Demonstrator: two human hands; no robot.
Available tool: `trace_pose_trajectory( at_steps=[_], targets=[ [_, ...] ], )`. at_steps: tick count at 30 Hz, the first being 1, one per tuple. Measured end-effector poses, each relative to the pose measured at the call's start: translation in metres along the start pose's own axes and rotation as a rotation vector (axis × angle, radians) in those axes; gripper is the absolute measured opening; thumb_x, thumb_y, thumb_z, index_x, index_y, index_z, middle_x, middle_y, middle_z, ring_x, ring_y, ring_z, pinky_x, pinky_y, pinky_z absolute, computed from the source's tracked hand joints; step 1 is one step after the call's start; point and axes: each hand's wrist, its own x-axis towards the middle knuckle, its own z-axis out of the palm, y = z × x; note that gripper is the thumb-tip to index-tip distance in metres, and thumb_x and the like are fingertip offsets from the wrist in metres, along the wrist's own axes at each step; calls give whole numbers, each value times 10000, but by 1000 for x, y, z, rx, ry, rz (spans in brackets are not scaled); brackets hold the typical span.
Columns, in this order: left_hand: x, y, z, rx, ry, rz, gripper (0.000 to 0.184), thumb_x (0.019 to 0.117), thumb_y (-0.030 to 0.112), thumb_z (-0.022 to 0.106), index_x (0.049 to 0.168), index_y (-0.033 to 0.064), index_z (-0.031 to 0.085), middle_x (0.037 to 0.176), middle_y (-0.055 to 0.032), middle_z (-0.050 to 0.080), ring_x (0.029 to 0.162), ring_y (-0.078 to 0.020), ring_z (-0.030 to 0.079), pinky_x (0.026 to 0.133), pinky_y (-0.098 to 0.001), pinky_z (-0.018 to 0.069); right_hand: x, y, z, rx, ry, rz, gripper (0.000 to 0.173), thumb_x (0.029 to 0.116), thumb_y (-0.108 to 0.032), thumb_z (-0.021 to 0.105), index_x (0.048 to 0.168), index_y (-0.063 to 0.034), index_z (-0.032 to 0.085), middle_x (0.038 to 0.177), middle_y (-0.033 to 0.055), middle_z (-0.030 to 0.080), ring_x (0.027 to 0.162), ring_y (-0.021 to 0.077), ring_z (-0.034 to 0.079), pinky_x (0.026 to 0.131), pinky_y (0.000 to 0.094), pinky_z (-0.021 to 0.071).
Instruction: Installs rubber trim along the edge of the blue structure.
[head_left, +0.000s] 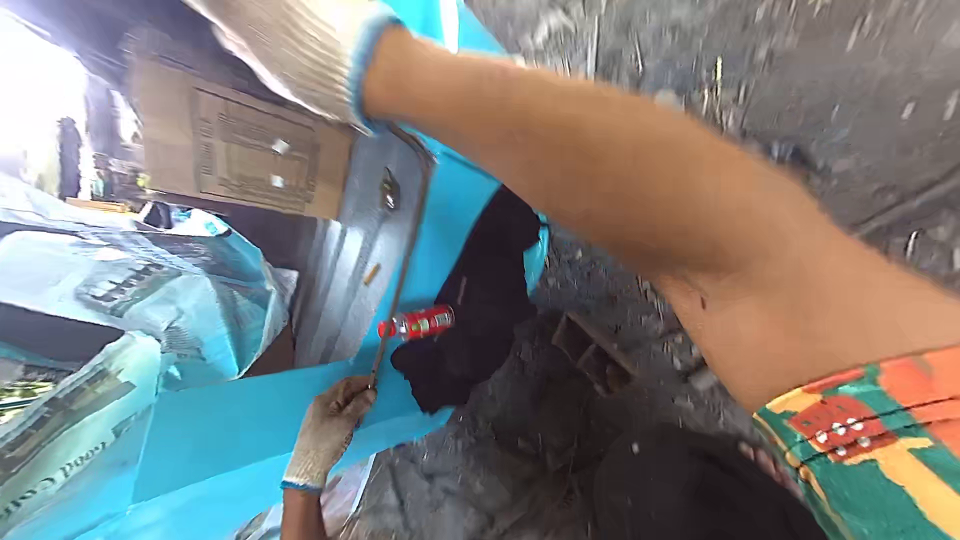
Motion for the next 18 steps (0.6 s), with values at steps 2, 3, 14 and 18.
trace_pose_trajectory(
  at_steps=[2, 3, 14, 18],
  targets=[
    [3, -2, -1, 21, 30, 10, 262, 927, 277, 700, 1148, 148, 755, 967, -5, 758, 817, -141, 710, 759, -419, 609, -7, -27, -38, -152, -39, 97, 579, 1032, -280, 572, 1583, -256, 395, 1055, 78, 726, 946, 283, 698, 818, 488, 567],
    [3, -5, -2, 26, 46, 15, 250, 926, 296, 705, 1132, 166, 761, 958, 2, 758, 815, -142, 711, 762, -435, 611, -3, -33, -43, -210, -52, 137, 677, 1028, -306, 571, 1636, -312, 272, 996, 77, 733, 904, 304, 708, 791, 523, 578],
    [-3, -11, -1, 11, 84, 42, 222, 925, 328, 720, 1093, 197, 781, 990, -17, 773, 922, -200, 735, 864, -563, 587, 8, -47, -35, -387, -95, 285, 754, 1021, -376, 520, 1666, -363, 131, 802, 93, 724, 718, 332, 710, 648, 567, 574],
    [-1, -12, -1, 32, 76, 41, 211, 927, 333, 721, 1079, 200, 779, 981, -26, 769, 921, -219, 728, 857, -577, 573, 8, -50, -34, -396, -96, 301, 748, 1015, -380, 519, 1667, -352, 152, 820, 96, 738, 730, 337, 718, 658, 581, 572]
  ],
)
